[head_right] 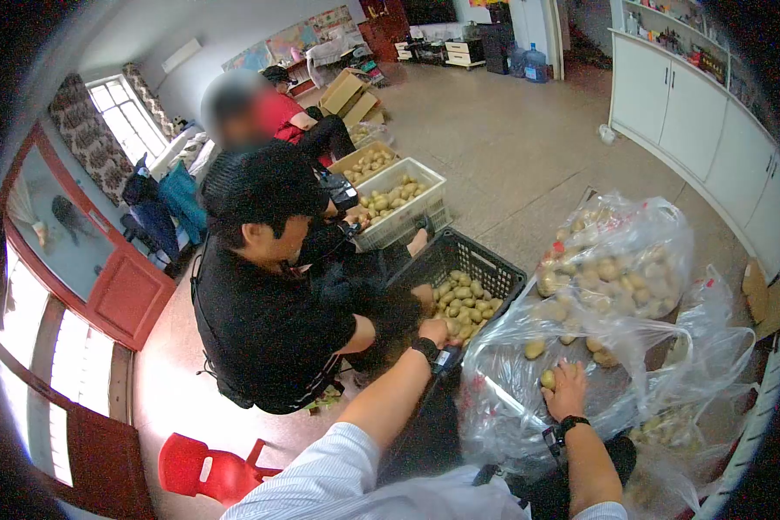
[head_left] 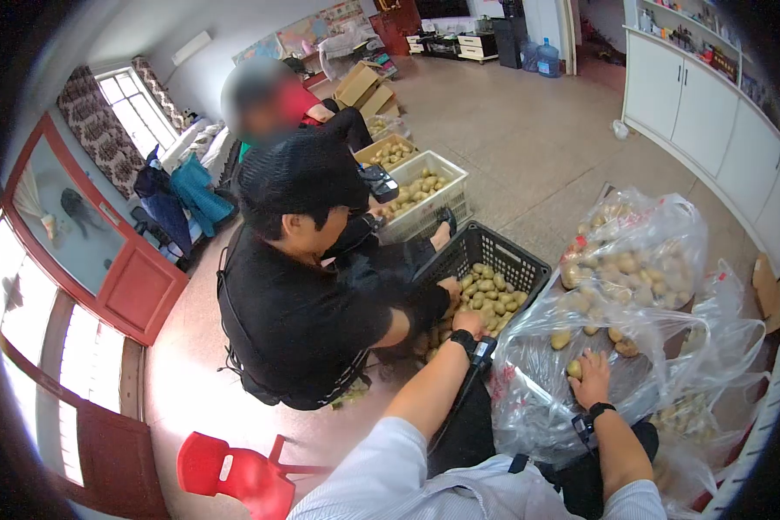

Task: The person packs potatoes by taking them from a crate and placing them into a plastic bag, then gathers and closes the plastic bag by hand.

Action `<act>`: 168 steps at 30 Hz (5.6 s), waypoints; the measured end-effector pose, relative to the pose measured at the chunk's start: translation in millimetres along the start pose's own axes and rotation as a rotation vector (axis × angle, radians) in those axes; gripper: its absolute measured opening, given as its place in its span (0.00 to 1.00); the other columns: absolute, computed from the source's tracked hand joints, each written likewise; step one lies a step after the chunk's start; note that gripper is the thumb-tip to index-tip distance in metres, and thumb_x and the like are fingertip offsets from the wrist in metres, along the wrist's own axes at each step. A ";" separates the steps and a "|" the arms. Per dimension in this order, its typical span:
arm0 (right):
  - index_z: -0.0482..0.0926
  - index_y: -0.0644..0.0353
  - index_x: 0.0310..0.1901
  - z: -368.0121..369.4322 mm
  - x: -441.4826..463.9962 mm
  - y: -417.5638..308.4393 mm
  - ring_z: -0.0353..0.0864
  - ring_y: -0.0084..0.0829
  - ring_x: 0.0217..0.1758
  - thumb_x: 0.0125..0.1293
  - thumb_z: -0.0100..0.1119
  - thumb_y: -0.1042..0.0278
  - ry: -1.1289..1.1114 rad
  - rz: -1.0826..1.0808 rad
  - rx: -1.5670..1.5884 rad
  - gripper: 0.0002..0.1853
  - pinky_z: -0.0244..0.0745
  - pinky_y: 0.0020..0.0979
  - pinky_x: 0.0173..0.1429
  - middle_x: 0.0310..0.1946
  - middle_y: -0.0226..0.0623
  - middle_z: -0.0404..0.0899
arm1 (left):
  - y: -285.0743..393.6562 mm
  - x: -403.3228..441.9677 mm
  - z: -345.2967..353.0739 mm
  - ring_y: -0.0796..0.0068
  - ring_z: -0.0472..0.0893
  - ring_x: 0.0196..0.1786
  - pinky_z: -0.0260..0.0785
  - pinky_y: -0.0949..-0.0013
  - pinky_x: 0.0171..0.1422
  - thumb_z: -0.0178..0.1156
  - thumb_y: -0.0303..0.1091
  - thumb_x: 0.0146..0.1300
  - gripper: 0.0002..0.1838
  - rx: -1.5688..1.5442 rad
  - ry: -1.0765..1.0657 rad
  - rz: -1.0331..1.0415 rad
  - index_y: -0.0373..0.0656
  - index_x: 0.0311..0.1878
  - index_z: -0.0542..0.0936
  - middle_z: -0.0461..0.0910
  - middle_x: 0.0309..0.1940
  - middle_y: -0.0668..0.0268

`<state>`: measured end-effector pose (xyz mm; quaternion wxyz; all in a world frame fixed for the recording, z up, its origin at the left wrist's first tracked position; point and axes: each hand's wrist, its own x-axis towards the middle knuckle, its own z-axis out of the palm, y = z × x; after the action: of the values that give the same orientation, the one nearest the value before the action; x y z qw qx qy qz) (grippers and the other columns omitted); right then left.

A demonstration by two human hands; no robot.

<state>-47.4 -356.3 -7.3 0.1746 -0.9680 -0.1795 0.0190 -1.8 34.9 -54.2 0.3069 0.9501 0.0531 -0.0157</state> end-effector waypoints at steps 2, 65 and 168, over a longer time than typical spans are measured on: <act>0.73 0.56 0.58 1.4 -2.7 4.0 0.52 0.57 0.74 0.51 0.70 0.64 -0.002 -0.011 0.020 0.30 0.52 0.51 0.73 0.68 0.40 0.63 | 14.2 -2.7 -8.3 0.60 0.83 0.30 0.74 0.59 0.36 0.60 0.38 0.56 0.12 0.260 -0.057 -0.082 0.37 0.28 0.83 0.82 0.25 0.56; 0.65 0.61 0.63 7.1 -16.4 -13.8 0.59 0.53 0.69 0.51 0.64 0.79 0.177 0.188 0.035 0.35 0.56 0.46 0.72 0.68 0.52 0.57 | 74.0 -18.2 -34.9 0.61 0.82 0.32 0.82 0.61 0.31 0.48 0.48 0.72 0.23 -1.375 -0.048 -0.601 0.40 0.60 0.69 0.77 0.42 0.55; 0.72 0.66 0.55 -1.9 12.7 -6.3 0.67 0.52 0.64 0.58 0.54 0.74 0.141 0.012 -0.075 0.22 0.61 0.47 0.69 0.61 0.53 0.69 | 49.8 -17.5 -27.1 0.51 0.80 0.44 0.73 0.54 0.45 0.73 0.41 0.49 0.22 0.191 -0.016 0.213 0.36 0.39 0.76 0.79 0.37 0.49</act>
<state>-37.5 -346.9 -3.0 0.1502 -0.9738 -0.1617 -0.0548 -13.7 9.1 -2.2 0.2155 0.9751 -0.0523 0.0046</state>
